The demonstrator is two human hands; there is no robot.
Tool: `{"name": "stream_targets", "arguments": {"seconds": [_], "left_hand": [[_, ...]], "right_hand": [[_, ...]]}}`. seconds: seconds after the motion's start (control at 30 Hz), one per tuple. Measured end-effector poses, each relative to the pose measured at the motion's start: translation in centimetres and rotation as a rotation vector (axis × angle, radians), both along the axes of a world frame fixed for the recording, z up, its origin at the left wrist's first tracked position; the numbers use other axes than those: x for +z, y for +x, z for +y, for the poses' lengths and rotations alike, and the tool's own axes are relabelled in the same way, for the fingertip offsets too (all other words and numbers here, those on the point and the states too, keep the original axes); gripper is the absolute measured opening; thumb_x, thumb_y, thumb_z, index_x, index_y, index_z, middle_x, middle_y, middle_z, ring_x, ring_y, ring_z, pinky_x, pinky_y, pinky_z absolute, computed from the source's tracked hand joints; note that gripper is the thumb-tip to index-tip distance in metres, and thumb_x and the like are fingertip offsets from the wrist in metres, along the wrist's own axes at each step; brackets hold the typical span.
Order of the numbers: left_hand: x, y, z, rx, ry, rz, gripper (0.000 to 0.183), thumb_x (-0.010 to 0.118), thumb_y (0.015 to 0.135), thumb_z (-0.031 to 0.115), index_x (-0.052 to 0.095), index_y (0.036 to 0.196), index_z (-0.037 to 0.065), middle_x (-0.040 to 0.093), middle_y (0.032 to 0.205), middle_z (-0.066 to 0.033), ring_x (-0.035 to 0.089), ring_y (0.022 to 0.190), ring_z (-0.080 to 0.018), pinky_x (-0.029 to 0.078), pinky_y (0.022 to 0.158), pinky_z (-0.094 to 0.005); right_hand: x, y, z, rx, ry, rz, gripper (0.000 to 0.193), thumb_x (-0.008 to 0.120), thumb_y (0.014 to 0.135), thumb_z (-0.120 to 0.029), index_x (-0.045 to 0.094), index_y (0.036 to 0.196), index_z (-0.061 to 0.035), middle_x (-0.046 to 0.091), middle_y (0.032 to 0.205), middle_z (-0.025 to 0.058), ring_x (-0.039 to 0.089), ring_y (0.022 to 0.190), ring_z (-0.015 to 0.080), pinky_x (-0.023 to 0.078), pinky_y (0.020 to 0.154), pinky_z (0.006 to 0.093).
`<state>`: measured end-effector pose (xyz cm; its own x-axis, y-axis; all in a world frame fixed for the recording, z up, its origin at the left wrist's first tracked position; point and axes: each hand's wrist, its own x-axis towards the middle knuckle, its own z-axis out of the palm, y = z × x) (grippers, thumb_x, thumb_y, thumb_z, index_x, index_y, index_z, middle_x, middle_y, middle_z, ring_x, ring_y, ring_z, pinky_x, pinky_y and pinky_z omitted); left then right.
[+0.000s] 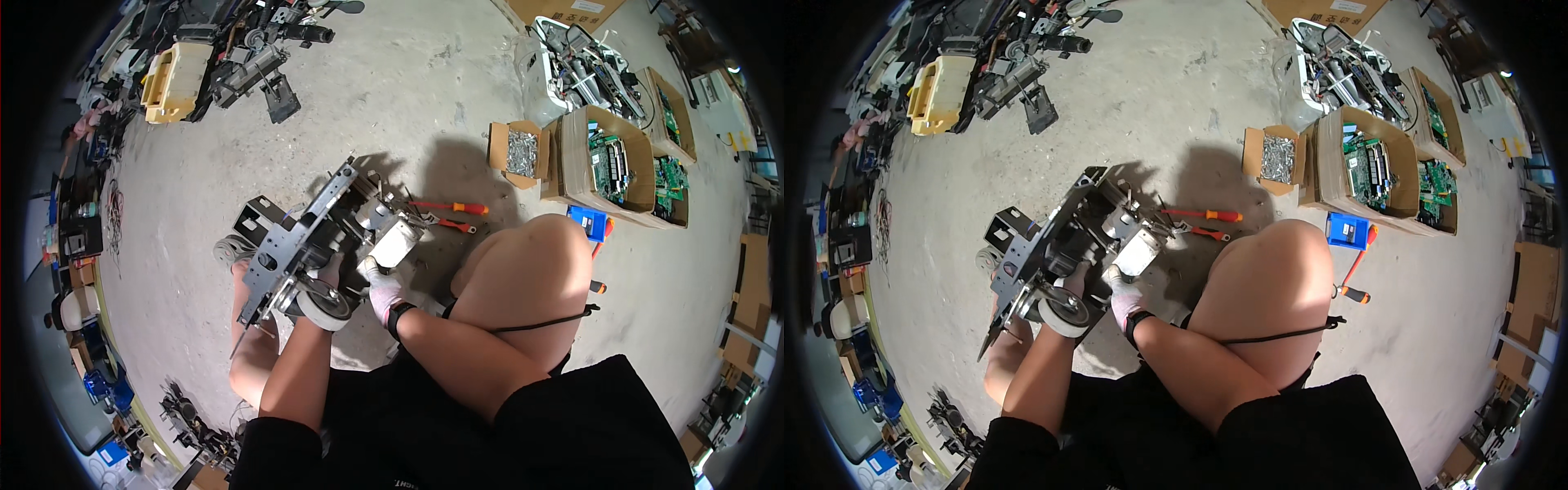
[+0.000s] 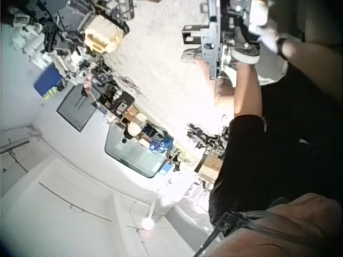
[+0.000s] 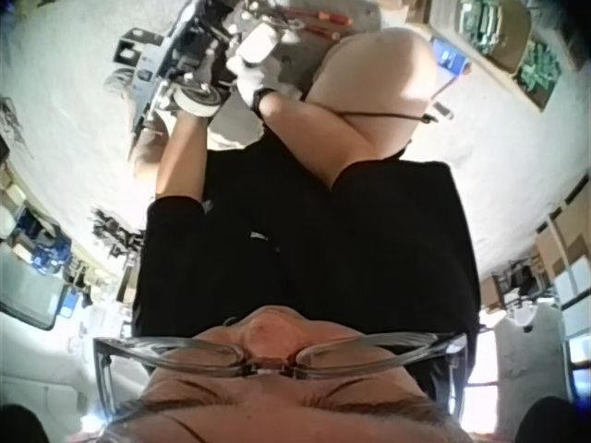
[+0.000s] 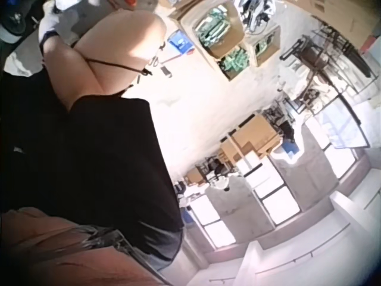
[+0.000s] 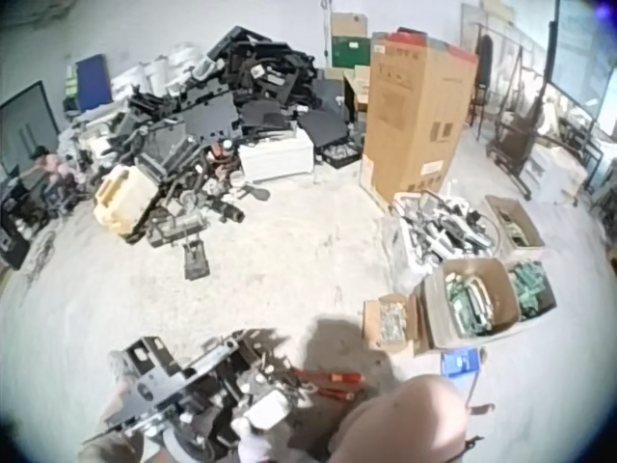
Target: Disassembling a large electromechanical assembly from a printer or photocopier using tools.
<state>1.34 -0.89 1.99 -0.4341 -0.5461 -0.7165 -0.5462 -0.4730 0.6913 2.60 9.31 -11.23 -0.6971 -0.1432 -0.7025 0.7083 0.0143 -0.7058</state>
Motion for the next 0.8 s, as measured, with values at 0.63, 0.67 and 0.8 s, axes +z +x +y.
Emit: {"name": "stream_targets", "arguments": {"seconds": [0.63,0.67,0.8], "left_hand": [[-4.7,2.8,-2.5,-0.412,-0.407,0.069,0.048,0.069,0.093,0.023,0.057,0.137,0.009,0.065,0.131,-0.0107,0.06,0.121,-0.0281,0.044,0.106,-0.0379],[-4.8,2.9,-2.5,-0.406,-0.38,0.076,0.048,0.068,0.093,0.023,0.057,0.137,0.009,0.065,0.131,-0.0107,0.06,0.121,-0.028,0.044,0.106,-0.038],[-5.0,2.7,-2.4,-0.407,-0.317,0.089,0.047,0.068,0.094,0.024,0.058,0.137,0.009,0.065,0.131,-0.0106,0.06,0.121,-0.0279,0.045,0.105,-0.0381]], "right_hand": [[0.2,0.5,-0.1,-0.139,-0.164,-0.085,0.041,0.077,0.092,-0.035,0.071,0.112,0.0013,0.076,0.103,0.0096,0.07,0.089,0.0203,0.053,0.083,0.0376],[0.0,0.5,-0.1,-0.14,-0.163,-0.083,0.041,0.077,0.092,-0.035,0.071,0.112,0.0013,0.076,0.103,0.0096,0.07,0.089,0.0203,0.053,0.083,0.0376],[-1.7,0.5,0.2,-0.119,-0.043,-0.016,0.04,0.076,0.094,-0.035,0.071,0.112,0.001,0.076,0.102,0.0085,0.069,0.089,0.0185,0.052,0.082,0.0366]]}}
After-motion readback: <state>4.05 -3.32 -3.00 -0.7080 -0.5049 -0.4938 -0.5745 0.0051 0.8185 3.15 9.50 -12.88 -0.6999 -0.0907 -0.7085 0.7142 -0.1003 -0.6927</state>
